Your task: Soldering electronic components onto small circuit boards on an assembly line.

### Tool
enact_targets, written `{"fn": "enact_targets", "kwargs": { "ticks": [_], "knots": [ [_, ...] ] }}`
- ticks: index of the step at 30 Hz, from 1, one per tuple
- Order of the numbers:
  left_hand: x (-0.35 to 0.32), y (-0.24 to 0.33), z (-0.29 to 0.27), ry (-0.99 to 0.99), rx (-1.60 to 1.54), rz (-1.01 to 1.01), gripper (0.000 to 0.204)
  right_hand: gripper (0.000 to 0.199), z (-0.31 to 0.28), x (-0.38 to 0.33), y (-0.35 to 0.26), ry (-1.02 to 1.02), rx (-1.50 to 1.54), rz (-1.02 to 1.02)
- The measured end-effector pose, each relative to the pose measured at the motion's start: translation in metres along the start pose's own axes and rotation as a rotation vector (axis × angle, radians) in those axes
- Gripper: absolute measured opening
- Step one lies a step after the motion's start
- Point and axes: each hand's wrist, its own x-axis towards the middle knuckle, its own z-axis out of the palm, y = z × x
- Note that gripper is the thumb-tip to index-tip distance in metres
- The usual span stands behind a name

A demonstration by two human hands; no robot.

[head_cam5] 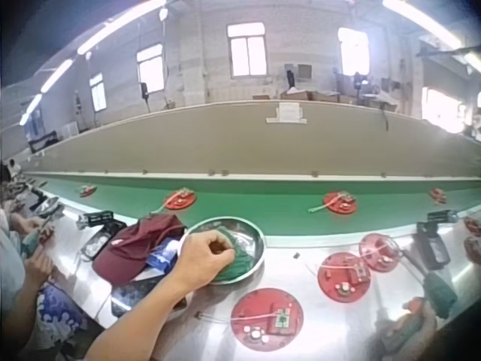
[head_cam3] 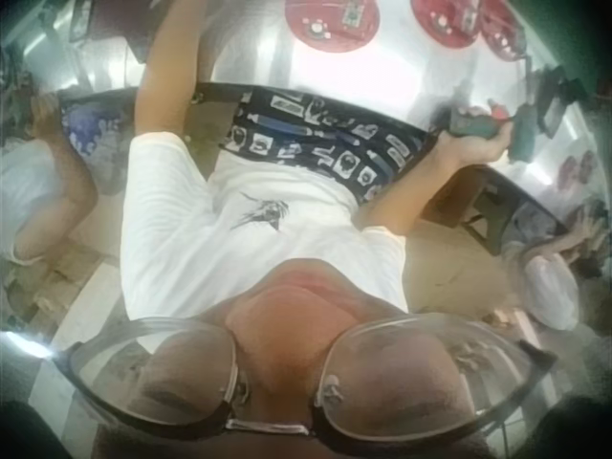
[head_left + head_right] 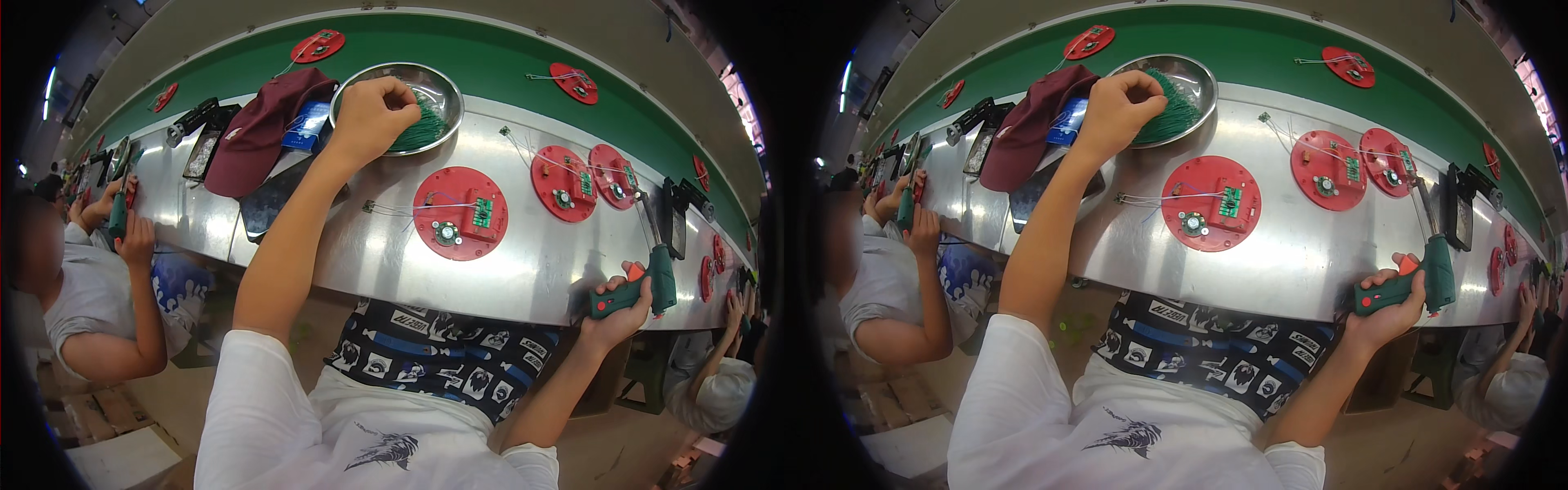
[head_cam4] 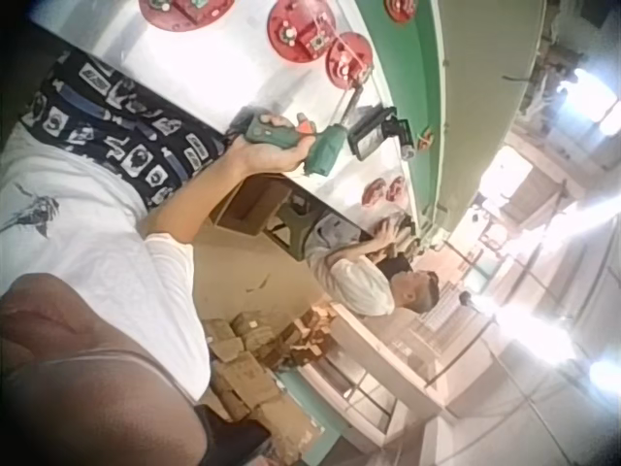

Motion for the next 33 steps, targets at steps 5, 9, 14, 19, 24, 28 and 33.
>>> {"fn": "enact_targets", "kwargs": {
  "ticks": [5, 9, 14, 19, 24, 28, 33],
  "knots": [
    [0.000, -0.001, 0.000, -0.005, 0.021, -0.004, 0.014, 0.035, 0.001, -0.001, -0.001, 0.006, -0.004, 0.007],
    [-0.001, -0.001, 0.001, -0.014, 0.029, 0.013, 0.015, 0.035, -0.004, 0.001, -0.001, -0.008, -0.006, 0.039],
    [-0.001, -0.005, 0.002, 0.023, 0.001, 0.054, 0.016, 0.035, -0.004, 0.002, 0.001, -0.007, -0.025, 0.027],
    [0.002, -0.003, 0.004, 0.017, -0.061, 0.065, 0.013, 0.036, 0.005, -0.001, -0.004, 0.055, -0.049, -0.003],
    [-0.001, 0.002, -0.001, 0.020, -0.077, 0.071, 0.017, 0.035, 0.004, 0.000, -0.002, 0.025, -0.038, 0.018],
    [0.000, -0.003, -0.001, 0.048, -0.055, 0.090, 0.019, 0.035, 0.001, 0.001, 0.000, 0.027, -0.048, -0.007],
    [-0.003, 0.004, -0.002, 0.073, -0.068, 0.074, 0.013, 0.035, -0.001, 0.000, 0.000, -0.014, -0.025, 0.008]
  ]
}}
